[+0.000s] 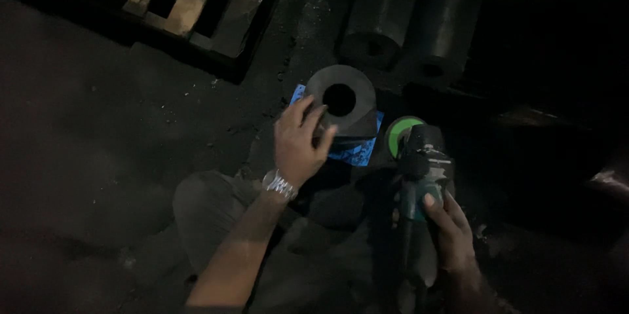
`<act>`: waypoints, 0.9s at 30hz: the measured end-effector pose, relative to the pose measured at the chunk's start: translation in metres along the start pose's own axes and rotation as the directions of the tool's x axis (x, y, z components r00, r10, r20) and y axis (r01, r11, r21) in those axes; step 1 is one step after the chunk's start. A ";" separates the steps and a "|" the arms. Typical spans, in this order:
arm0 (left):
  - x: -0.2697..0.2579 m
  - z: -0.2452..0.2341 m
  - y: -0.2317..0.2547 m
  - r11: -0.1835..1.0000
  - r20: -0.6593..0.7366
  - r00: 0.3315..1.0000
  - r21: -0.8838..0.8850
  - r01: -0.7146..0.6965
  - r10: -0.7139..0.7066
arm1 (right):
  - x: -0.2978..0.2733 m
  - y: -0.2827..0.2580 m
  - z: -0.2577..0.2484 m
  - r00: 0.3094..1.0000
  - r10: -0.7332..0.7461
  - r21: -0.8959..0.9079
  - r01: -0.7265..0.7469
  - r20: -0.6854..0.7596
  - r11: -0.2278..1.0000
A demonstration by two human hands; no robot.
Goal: Using an angle grinder to sand and smooth the edges of a black plastic component.
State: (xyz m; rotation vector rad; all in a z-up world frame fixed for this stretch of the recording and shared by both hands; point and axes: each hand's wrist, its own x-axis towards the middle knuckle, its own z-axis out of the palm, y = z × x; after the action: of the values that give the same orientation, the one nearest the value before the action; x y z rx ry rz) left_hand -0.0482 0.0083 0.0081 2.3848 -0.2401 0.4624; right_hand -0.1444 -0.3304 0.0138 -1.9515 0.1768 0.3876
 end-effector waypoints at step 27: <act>-0.047 0.017 -0.030 0.906 -0.290 0.927 -0.410 0.104 -0.238 | 0.019 -0.122 0.052 0.745 0.642 0.130 -0.629 -0.182 0.767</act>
State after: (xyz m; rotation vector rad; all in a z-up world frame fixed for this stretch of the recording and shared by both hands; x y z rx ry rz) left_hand -0.0786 0.0217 -0.0400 1.8817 0.0367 0.6583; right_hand -0.1000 -0.2326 0.0941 -1.8233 1.0127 0.6016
